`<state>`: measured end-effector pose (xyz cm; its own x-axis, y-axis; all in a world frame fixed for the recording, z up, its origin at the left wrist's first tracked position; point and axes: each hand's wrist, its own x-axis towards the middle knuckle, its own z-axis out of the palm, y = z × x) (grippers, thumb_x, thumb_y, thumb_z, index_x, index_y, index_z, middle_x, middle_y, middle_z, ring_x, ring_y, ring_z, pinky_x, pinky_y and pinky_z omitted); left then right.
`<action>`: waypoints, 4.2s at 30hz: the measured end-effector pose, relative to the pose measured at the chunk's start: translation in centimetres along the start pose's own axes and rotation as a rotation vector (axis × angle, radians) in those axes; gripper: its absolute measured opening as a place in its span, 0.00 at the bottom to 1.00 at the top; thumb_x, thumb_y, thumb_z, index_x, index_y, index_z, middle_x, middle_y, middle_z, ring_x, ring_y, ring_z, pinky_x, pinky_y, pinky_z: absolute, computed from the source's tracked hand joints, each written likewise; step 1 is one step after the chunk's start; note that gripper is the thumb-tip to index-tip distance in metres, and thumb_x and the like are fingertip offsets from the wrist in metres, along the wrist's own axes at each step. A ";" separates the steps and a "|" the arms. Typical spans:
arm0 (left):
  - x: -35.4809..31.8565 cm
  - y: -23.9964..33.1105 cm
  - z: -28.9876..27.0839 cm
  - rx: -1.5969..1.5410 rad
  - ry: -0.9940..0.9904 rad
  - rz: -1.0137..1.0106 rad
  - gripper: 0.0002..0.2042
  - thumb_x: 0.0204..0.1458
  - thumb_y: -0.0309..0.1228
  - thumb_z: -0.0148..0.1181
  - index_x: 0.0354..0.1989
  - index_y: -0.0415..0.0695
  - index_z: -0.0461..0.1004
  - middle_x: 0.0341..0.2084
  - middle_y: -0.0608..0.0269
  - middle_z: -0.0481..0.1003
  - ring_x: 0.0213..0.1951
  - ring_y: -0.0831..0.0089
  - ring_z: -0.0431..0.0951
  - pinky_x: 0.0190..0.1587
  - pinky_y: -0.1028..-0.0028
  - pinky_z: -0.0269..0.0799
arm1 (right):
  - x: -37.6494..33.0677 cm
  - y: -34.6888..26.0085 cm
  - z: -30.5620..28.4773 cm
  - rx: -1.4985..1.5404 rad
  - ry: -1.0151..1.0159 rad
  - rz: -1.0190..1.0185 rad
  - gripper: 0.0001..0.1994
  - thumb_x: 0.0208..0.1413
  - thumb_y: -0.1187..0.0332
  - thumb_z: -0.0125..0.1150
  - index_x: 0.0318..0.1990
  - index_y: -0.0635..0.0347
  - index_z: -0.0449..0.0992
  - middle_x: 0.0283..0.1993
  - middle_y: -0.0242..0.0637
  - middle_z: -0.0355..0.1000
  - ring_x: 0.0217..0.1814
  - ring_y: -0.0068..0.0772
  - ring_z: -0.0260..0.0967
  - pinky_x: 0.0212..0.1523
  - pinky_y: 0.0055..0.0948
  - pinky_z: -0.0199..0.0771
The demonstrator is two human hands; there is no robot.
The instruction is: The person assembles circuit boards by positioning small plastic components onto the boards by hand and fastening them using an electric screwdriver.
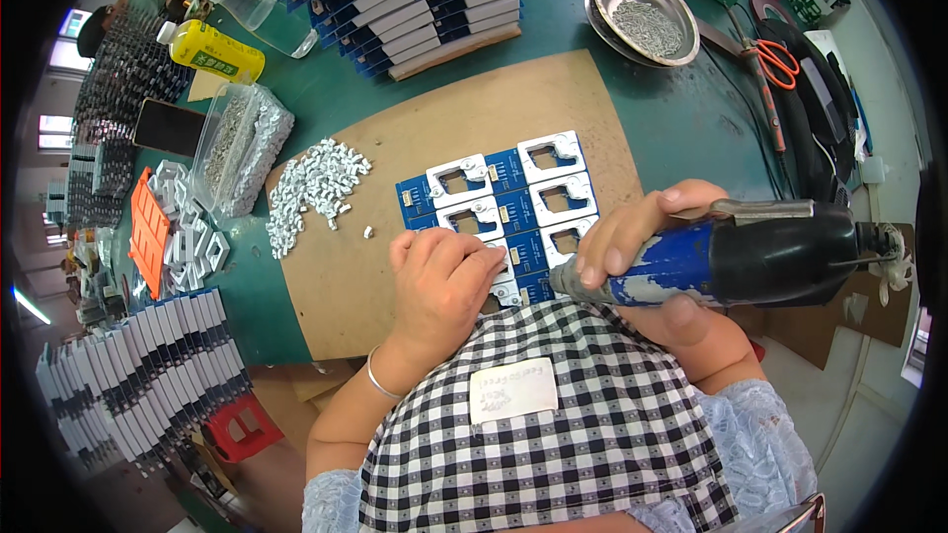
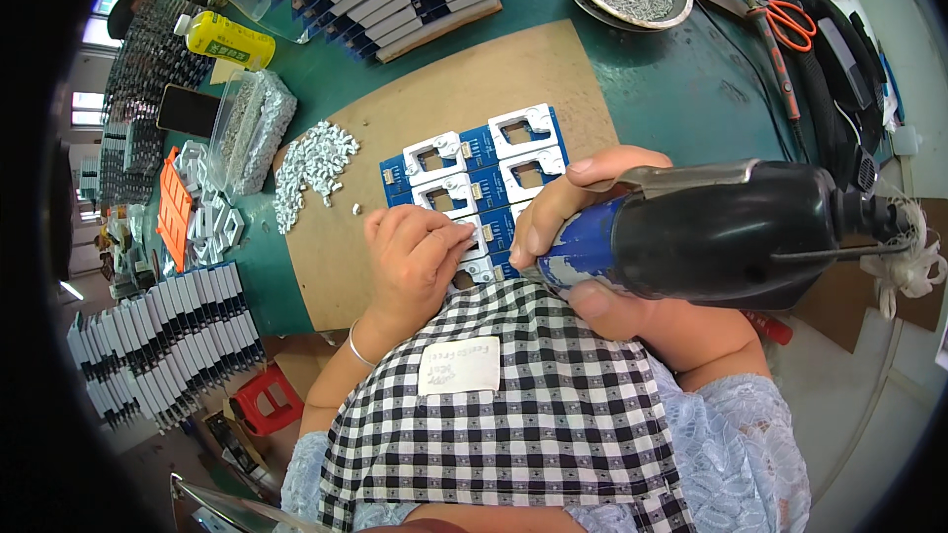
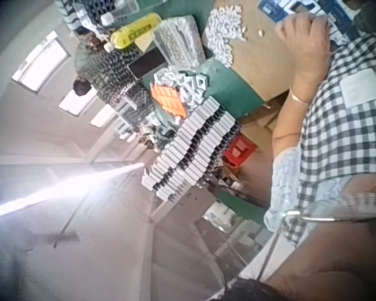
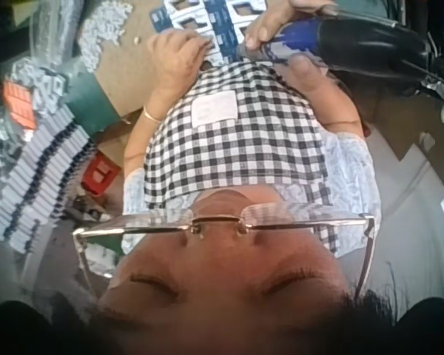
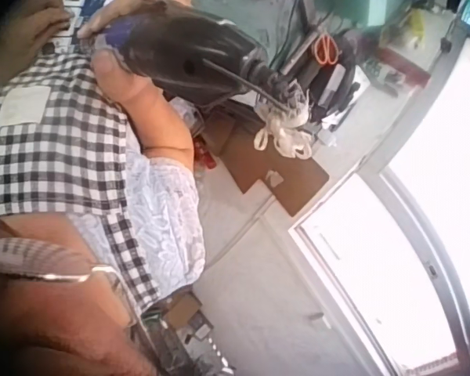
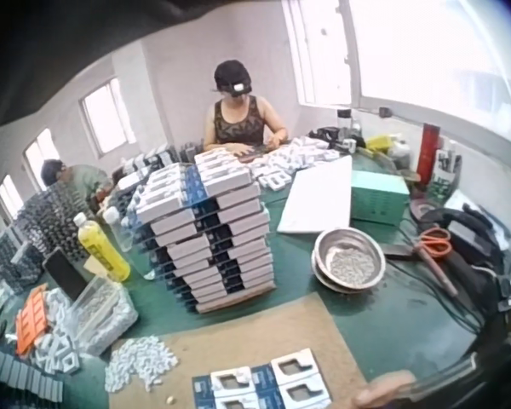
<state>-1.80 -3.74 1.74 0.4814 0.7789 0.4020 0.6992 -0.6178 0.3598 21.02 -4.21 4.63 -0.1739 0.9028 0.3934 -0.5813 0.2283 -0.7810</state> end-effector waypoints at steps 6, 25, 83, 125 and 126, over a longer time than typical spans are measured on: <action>0.5 0.2 0.0 0.064 -0.034 0.040 0.10 0.40 0.26 0.69 0.32 0.49 0.78 0.29 0.72 0.74 0.33 0.71 0.72 0.42 0.66 0.58 | 0.1 0.1 -0.1 -0.008 -0.016 -0.019 0.32 0.51 0.64 0.69 0.59 0.55 0.56 0.36 0.41 0.70 0.39 0.38 0.74 0.44 0.37 0.77; -0.9 -1.3 1.7 -0.280 0.061 -0.083 0.09 0.37 0.26 0.70 0.27 0.47 0.76 0.34 0.67 0.71 0.43 0.61 0.68 0.46 0.63 0.63 | 3.6 1.7 2.1 -0.245 -0.288 -0.280 0.35 0.49 0.69 0.68 0.59 0.68 0.52 0.35 0.50 0.71 0.34 0.35 0.72 0.38 0.30 0.74; -3.2 -9.4 -4.5 0.064 -0.020 -0.350 0.05 0.45 0.23 0.64 0.31 0.40 0.77 0.28 0.57 0.75 0.31 0.59 0.74 0.35 0.64 0.70 | 3.2 1.2 3.1 -0.059 0.065 -0.024 0.30 0.50 0.55 0.70 0.54 0.51 0.58 0.31 0.38 0.70 0.34 0.39 0.73 0.38 0.38 0.75; -0.7 -2.5 1.3 -0.297 0.092 -0.082 0.11 0.36 0.22 0.69 0.30 0.45 0.76 0.34 0.67 0.74 0.42 0.62 0.71 0.45 0.64 0.65 | 4.9 0.7 3.6 -0.337 -0.169 0.043 0.34 0.47 0.52 0.68 0.56 0.51 0.56 0.34 0.37 0.71 0.35 0.39 0.74 0.40 0.40 0.75; -0.7 -2.5 1.3 -0.297 0.092 -0.082 0.11 0.36 0.22 0.69 0.30 0.45 0.75 0.34 0.66 0.74 0.42 0.62 0.70 0.45 0.64 0.65 | 4.9 0.6 3.6 -0.371 -0.181 0.060 0.34 0.46 0.52 0.68 0.56 0.51 0.56 0.34 0.38 0.71 0.35 0.39 0.74 0.39 0.40 0.75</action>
<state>-3.23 -2.58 -0.55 0.3704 0.8229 0.4309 0.5420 -0.5682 0.6191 16.90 -0.93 7.83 -0.3548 0.8473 0.3952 -0.2461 0.3232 -0.9138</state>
